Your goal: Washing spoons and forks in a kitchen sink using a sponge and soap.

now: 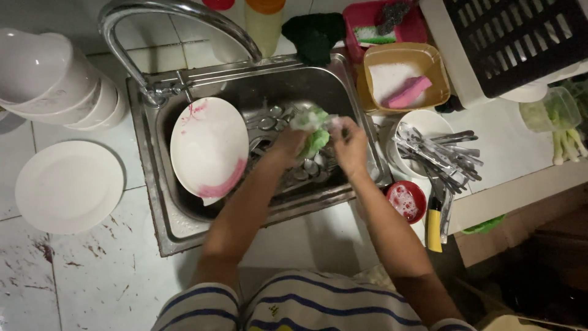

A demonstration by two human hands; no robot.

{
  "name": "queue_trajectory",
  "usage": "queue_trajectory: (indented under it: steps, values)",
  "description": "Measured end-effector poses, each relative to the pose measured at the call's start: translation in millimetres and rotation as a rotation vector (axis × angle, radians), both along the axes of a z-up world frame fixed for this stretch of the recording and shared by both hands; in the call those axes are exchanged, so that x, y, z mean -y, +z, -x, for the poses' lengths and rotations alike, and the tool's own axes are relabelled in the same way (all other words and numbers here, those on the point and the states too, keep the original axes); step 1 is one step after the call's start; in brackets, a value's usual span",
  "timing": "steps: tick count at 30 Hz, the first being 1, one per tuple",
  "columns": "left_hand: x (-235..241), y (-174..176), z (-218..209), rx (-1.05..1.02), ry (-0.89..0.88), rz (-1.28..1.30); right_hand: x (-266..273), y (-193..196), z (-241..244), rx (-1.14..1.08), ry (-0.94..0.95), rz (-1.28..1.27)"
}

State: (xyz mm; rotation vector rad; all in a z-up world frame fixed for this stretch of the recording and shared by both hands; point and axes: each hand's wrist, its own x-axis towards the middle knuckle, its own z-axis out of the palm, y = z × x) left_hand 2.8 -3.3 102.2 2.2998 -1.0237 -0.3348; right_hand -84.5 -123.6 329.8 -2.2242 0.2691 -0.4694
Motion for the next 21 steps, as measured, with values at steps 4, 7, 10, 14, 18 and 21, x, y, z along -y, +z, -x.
queue_trajectory:
  steps: [4, 7, 10, 14, 18, 21]
  values:
    - [-19, 152, 14, -0.988, 0.546, 0.451, 1, 14, 0, -0.072, -0.044, -0.045]
    - [-29, 277, 19, -1.011, 0.497, 0.102, -10, 31, 6, 0.014, 0.128, -0.217]
    - [-25, 271, 9, -1.314, 0.570, -0.023, -16, 33, 7, 0.091, 0.251, -0.343]
    - [-13, 131, -13, -1.422, 0.694, 0.387, 10, 4, 3, 0.100, 0.250, -0.227]
    - [-37, 69, -20, -0.161, 0.057, 0.025, 9, 9, -5, 0.236, 0.291, -0.134]
    - [-58, 98, -17, -0.140, 0.041, 0.103, 27, 7, -15, 0.457, 0.114, -0.098]
